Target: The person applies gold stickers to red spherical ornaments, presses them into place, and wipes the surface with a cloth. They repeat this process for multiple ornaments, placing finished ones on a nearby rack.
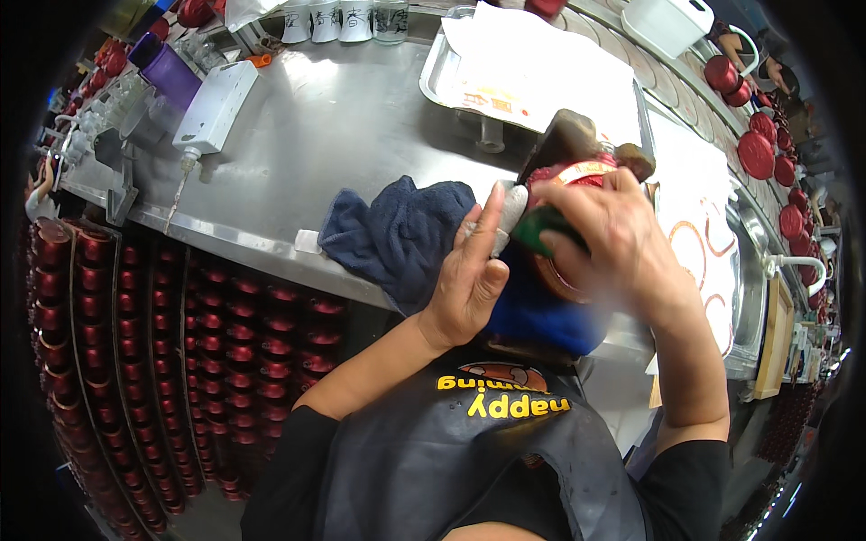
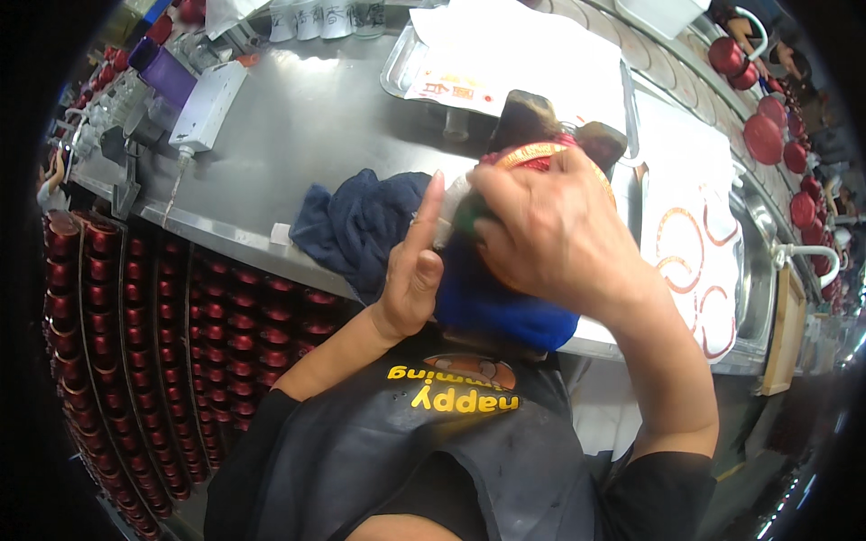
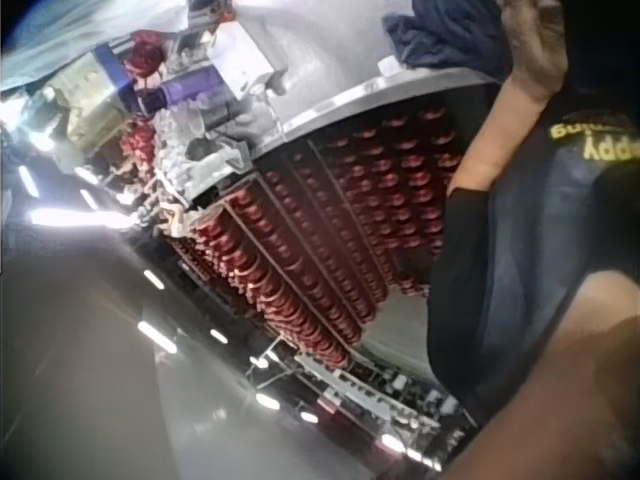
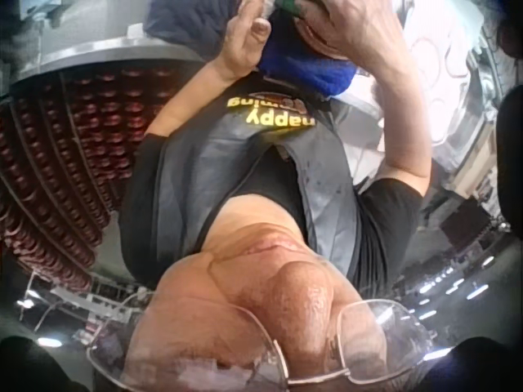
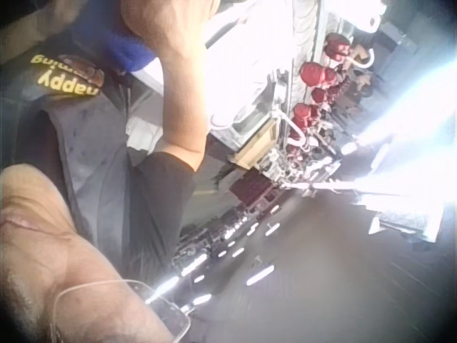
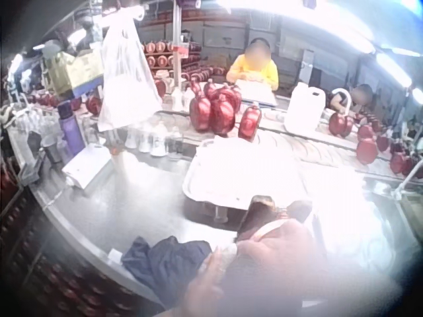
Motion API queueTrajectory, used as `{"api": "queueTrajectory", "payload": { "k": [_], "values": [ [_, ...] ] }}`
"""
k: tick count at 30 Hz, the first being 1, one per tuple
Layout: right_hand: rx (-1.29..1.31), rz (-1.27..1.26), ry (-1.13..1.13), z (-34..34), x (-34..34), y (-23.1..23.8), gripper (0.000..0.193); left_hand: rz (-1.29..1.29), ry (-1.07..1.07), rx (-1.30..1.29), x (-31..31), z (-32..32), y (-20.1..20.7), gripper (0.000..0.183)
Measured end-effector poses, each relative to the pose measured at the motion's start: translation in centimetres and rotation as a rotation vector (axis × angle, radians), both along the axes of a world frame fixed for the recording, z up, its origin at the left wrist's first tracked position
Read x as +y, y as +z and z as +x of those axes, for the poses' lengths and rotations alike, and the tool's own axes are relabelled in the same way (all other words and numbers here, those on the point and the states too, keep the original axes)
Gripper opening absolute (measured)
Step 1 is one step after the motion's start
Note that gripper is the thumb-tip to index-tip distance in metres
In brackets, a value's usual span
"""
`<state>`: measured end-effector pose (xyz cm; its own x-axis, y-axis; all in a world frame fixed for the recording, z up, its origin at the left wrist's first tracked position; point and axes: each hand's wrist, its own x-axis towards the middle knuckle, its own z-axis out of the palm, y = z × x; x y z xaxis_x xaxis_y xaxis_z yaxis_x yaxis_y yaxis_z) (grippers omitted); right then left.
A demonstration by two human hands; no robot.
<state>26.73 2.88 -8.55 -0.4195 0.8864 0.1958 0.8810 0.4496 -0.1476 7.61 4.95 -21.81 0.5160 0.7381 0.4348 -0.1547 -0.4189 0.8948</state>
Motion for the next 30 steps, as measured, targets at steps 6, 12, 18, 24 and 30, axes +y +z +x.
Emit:
{"api": "queueTrajectory", "payload": {
  "k": [6, 12, 18, 24, 30],
  "values": [
    [0.136, -0.056, -0.355, 3.2, 4.8, 0.4, 0.029, 0.061, 0.02, 0.014, 0.1, 0.1, -0.2, 0.086],
    [0.299, 0.231, -0.716, 5.9, 0.4, -0.9, 0.032, 0.213, 0.058, 0.227, 0.1, 0.8, -0.4, 0.109],
    [0.907, 0.245, -0.694, 0.7, -9.5, -6.2, 0.039, 0.099, 0.089, 0.295, -0.4, 2.5, -0.2, 0.116],
    [1.043, 0.26, -0.745, 1.9, -11.5, -10.7, 0.034, 0.032, 0.027, 0.262, -0.2, 2.0, -0.3, 0.106],
    [0.943, 0.317, -0.639, 2.2, -10.8, -10.9, 0.037, -0.089, -0.027, 0.204, 0.0, 1.7, 0.2, 0.106]
  ]
}}
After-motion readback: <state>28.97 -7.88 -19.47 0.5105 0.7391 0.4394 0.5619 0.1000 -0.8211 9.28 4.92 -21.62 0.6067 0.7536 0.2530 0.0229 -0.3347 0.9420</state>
